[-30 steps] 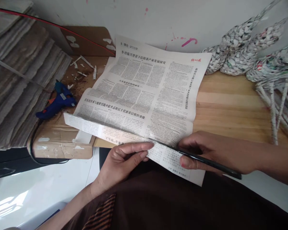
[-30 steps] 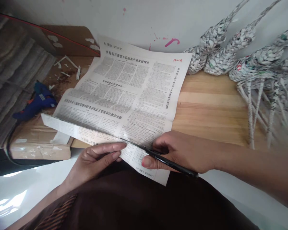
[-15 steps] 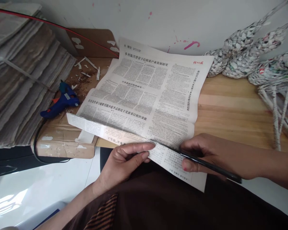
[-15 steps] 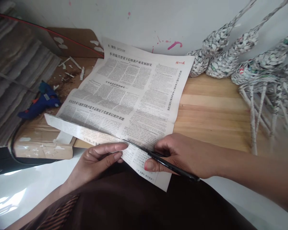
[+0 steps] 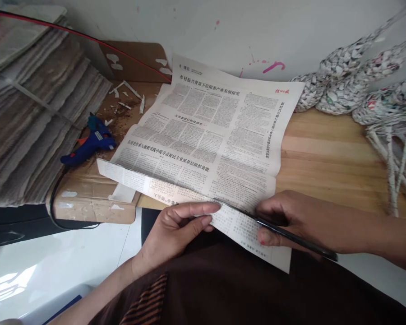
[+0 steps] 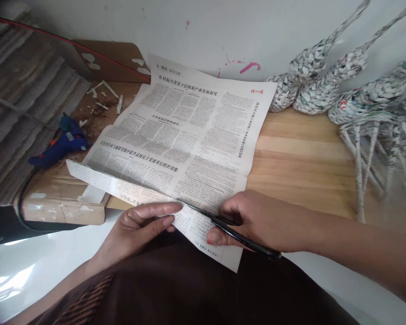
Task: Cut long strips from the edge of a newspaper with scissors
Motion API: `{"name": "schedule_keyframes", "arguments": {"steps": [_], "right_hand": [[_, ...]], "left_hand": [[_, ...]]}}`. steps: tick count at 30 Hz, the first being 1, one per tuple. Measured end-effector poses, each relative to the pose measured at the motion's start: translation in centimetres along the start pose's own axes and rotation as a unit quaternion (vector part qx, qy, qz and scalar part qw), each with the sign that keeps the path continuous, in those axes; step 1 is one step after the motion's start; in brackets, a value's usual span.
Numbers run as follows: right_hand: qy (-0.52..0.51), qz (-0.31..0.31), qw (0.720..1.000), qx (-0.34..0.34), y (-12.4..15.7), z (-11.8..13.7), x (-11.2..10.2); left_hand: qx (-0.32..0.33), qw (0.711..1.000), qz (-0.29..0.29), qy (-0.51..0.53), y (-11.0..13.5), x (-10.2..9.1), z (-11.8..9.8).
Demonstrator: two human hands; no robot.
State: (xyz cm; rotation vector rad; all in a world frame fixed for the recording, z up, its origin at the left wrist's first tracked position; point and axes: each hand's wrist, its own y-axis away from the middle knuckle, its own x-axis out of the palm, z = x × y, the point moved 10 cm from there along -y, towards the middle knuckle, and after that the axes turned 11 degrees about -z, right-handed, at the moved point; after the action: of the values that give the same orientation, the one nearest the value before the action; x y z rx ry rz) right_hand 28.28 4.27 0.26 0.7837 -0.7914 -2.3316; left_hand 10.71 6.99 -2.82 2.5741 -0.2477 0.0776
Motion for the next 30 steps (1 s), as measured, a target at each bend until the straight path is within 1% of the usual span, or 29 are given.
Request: {"name": "schedule_keyframes", "arguments": {"steps": [3, 6, 13, 19, 23, 27, 30], "right_hand": [[0.024, -0.019, 1.0, -0.004, -0.3, 0.9, -0.1], [0.025, -0.019, 1.0, -0.003, -0.7, 1.6, 0.1], [0.048, -0.012, 0.998, -0.027, -1.1, 1.7, 0.2], [0.024, -0.008, 0.999, -0.026, -1.2, 1.6, 0.3], [0.006, -0.006, 1.0, -0.025, -1.2, 1.5, 0.5], [-0.023, 0.004, 0.999, -0.031, -1.1, 1.9, 0.7], [-0.013, -0.002, 1.0, -0.025, -1.2, 2.0, 0.6]], "left_hand": [[-0.002, 1.0, 0.021, 0.006, -0.1, 0.3, 0.2], [0.004, 0.999, 0.046, 0.011, -0.1, 0.6, 0.3], [0.016, 0.999, 0.039, 0.005, -0.2, 0.1, 0.4], [0.032, 0.997, 0.068, 0.006, -0.6, 0.3, 0.3], [0.031, 0.997, 0.074, 0.007, -0.7, 0.3, 0.3], [0.025, 0.997, 0.078, 0.007, -0.5, 0.3, 0.4], [0.023, 0.996, 0.08, 0.009, -0.5, 0.4, 0.4]]}}
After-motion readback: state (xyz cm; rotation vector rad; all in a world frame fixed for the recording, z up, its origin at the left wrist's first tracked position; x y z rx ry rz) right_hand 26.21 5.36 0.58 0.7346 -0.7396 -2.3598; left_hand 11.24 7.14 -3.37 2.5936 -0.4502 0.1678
